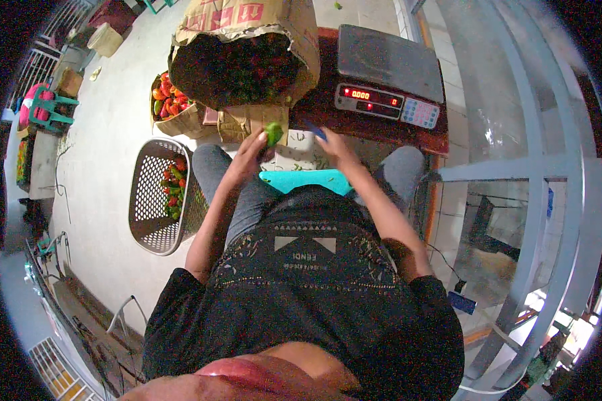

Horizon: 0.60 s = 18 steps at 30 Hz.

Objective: The person sits on a low stool and repeatedly picks bell peppers from a cardboard box, trims the stems with a knife, and places the trimmed peppers into a plastic basket. The person also occasionally wipes the cutting board with their hand.

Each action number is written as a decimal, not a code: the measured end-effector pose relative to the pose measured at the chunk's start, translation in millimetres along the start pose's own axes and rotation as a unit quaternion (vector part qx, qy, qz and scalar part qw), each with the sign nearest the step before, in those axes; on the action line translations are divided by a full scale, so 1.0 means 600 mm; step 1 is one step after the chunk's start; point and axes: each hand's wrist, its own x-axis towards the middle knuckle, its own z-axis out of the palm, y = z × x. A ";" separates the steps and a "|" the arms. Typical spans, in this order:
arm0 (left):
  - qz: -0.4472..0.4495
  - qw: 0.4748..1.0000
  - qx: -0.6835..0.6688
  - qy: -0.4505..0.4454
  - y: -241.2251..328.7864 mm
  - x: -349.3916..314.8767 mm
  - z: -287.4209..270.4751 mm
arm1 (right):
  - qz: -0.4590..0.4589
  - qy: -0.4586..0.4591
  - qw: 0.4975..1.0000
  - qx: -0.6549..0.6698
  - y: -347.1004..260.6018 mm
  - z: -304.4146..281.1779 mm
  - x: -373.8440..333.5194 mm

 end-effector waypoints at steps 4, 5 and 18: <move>0.070 0.994 -0.019 0.077 0.088 -0.030 -0.039 | 0.109 -0.017 0.994 0.009 0.070 -0.059 -0.054; 0.077 0.990 0.012 0.115 0.077 -0.028 -0.092 | 0.105 -0.040 0.994 -0.010 0.065 -0.069 -0.075; 0.197 0.533 0.653 0.501 -0.140 -0.135 -0.472 | 0.127 0.118 0.970 -0.169 0.014 -0.132 -0.161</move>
